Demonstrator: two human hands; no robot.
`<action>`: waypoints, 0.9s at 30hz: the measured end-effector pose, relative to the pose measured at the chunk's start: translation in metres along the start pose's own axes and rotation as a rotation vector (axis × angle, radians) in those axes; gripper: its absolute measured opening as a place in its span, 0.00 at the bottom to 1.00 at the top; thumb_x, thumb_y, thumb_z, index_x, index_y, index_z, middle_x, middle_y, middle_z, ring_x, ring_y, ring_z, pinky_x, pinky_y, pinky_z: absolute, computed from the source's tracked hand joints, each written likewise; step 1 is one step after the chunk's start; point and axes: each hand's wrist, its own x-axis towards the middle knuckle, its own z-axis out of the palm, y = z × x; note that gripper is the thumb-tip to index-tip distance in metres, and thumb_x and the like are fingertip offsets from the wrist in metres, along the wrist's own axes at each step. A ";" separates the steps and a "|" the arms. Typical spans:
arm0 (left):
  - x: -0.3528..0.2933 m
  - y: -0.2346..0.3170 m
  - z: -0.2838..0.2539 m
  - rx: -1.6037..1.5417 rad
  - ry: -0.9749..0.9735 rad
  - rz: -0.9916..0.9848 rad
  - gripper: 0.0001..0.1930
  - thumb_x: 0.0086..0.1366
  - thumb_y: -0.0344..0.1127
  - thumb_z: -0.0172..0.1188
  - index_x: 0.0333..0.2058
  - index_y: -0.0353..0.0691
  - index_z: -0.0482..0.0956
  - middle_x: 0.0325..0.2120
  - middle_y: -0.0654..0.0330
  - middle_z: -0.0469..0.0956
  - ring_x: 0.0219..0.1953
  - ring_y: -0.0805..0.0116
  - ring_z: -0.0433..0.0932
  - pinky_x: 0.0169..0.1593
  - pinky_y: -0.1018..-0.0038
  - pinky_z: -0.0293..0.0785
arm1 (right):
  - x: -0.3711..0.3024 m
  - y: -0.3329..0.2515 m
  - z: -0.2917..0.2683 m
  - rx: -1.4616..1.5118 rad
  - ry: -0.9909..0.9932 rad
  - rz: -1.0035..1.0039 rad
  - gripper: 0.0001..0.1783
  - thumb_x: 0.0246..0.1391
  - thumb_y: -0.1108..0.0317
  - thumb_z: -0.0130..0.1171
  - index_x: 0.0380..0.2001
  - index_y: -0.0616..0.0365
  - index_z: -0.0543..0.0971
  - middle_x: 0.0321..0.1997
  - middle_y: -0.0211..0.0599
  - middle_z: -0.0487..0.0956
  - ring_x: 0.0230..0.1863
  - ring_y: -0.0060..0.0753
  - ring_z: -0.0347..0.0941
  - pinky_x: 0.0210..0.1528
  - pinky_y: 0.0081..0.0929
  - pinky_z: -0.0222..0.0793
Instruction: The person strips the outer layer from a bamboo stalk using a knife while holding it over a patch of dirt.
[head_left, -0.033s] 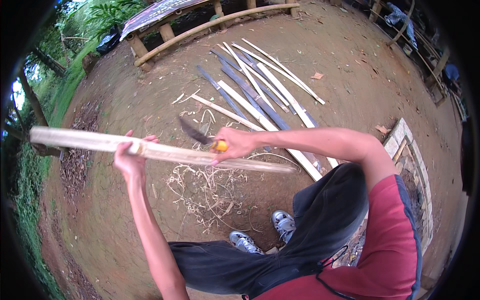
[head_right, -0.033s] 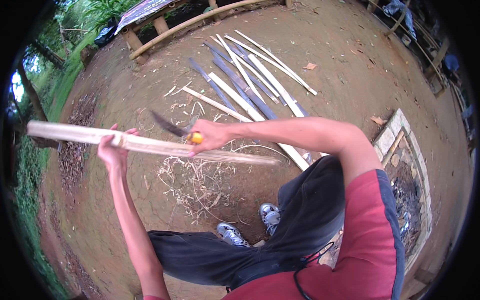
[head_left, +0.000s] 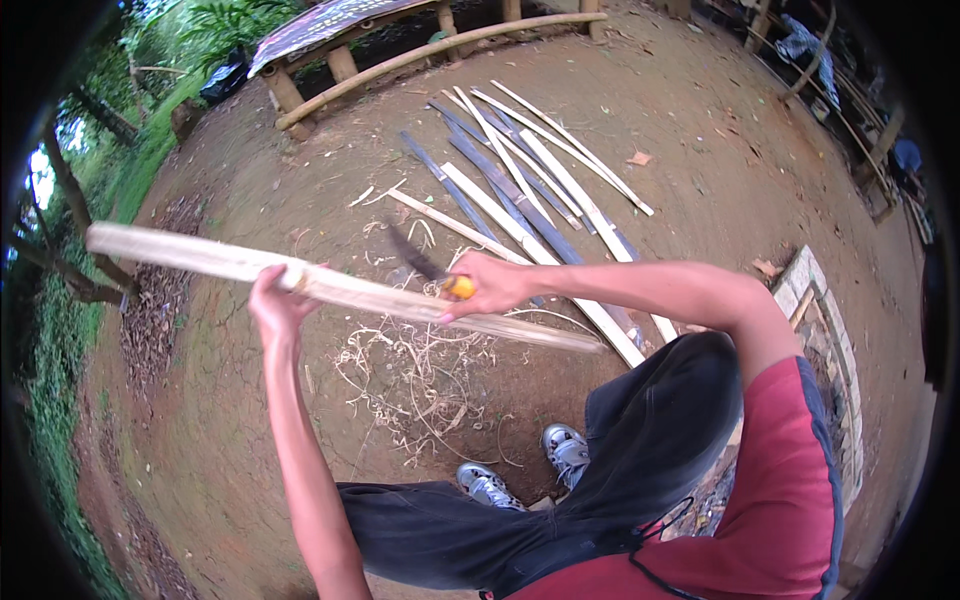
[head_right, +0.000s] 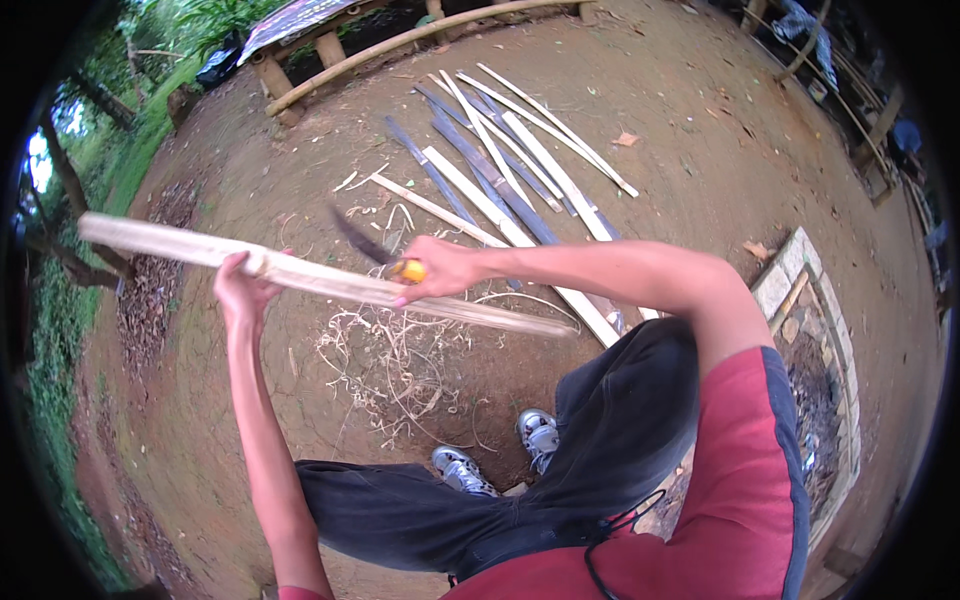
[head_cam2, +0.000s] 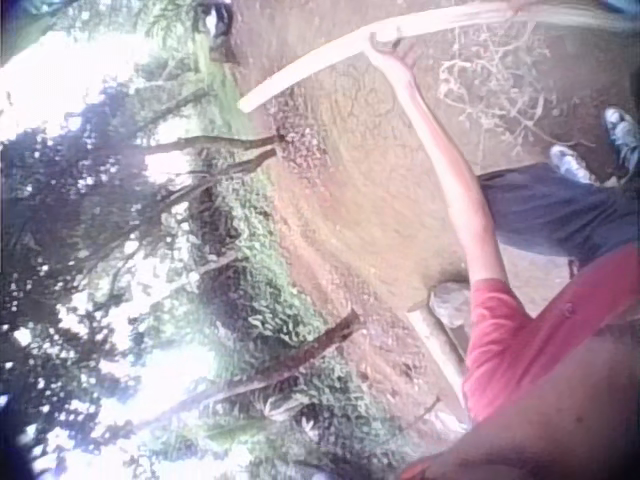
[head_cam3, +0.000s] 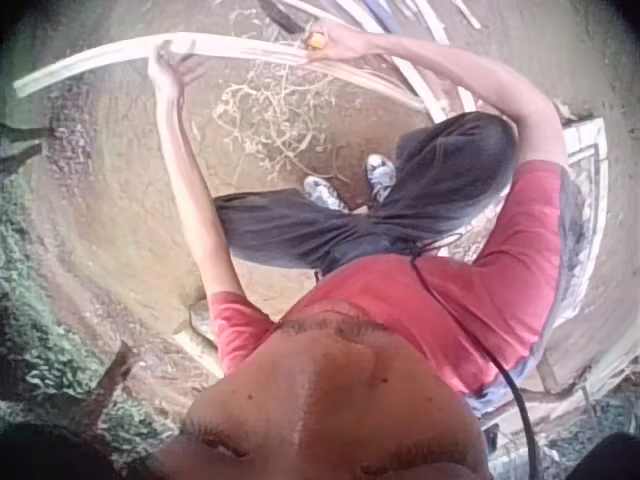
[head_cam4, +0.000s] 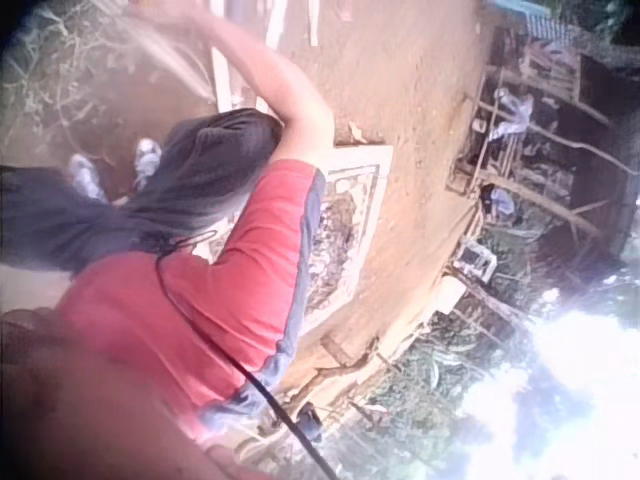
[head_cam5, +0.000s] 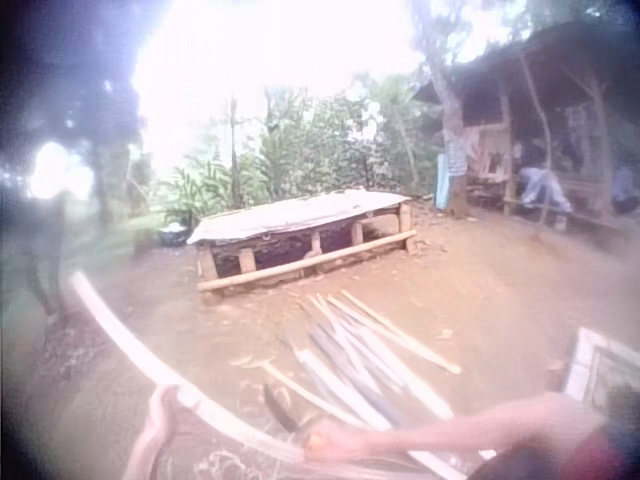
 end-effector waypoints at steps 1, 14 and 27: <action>0.002 0.003 0.003 0.175 -0.098 -0.153 0.44 0.57 0.60 0.45 0.62 0.33 0.47 0.55 0.28 0.58 0.49 0.40 0.72 0.52 0.45 0.68 | -0.013 0.018 -0.003 -0.022 0.068 0.001 0.17 0.48 0.57 0.67 0.19 0.55 0.74 0.14 0.24 0.68 0.14 0.18 0.62 0.16 0.22 0.58; -0.017 -0.129 -0.173 1.016 -0.783 -0.732 0.24 0.65 0.54 0.45 0.54 0.48 0.68 0.45 0.59 0.75 0.44 0.63 0.76 0.45 0.64 0.71 | -0.198 0.171 -0.040 0.135 0.523 0.666 0.15 0.46 0.61 0.71 0.21 0.56 0.75 0.16 0.19 0.70 0.16 0.12 0.61 0.18 0.18 0.56; -0.057 -0.195 -0.200 0.707 -0.661 -0.906 0.22 0.67 0.49 0.42 0.53 0.43 0.68 0.44 0.54 0.77 0.44 0.61 0.78 0.46 0.64 0.71 | -0.208 0.244 -0.005 0.125 0.647 0.812 0.15 0.48 0.60 0.68 0.23 0.59 0.76 0.15 0.23 0.70 0.15 0.15 0.62 0.16 0.21 0.59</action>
